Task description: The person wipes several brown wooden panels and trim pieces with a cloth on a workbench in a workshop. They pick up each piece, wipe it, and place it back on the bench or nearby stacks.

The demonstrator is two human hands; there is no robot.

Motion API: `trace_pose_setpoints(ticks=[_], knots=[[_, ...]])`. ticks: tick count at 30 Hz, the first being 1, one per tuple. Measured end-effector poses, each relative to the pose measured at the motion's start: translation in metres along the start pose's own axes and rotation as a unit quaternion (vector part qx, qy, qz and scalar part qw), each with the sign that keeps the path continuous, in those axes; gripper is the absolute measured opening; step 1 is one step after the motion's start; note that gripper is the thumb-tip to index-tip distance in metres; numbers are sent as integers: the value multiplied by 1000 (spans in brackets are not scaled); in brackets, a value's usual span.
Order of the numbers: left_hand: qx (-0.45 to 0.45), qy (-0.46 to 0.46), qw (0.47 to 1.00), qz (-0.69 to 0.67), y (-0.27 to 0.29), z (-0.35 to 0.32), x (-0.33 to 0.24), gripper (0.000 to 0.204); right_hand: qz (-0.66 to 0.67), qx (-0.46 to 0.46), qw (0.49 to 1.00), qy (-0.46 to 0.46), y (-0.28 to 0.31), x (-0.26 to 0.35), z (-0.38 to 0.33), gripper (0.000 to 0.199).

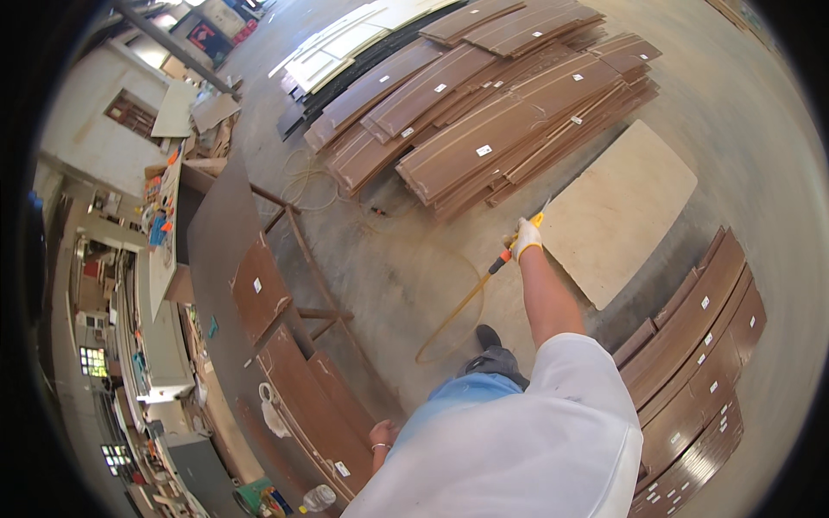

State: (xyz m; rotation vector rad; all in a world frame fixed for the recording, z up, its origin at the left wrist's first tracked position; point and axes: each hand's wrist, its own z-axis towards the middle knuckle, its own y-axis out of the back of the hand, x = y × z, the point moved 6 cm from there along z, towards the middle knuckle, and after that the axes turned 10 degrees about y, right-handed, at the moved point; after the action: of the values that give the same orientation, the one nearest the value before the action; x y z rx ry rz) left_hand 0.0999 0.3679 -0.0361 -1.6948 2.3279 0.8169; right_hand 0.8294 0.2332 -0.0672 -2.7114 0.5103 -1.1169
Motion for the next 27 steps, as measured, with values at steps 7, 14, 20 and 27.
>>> trace_pose_setpoints(ticks=[7,14,20,27], knots=[[71,-118,984,112,13,-12,53,18,-100,-40,994,-35,39,-92,-83,23],[95,-102,987,86,-1,-20,68,20,-76,-43,995,44,53,-80,-124,15],[146,-81,984,58,2,-19,61,20,-72,37,996,-28,82,-137,-138,19],[134,-92,984,73,13,-27,53,21,-90,-117,985,-85,163,-228,-183,25]])
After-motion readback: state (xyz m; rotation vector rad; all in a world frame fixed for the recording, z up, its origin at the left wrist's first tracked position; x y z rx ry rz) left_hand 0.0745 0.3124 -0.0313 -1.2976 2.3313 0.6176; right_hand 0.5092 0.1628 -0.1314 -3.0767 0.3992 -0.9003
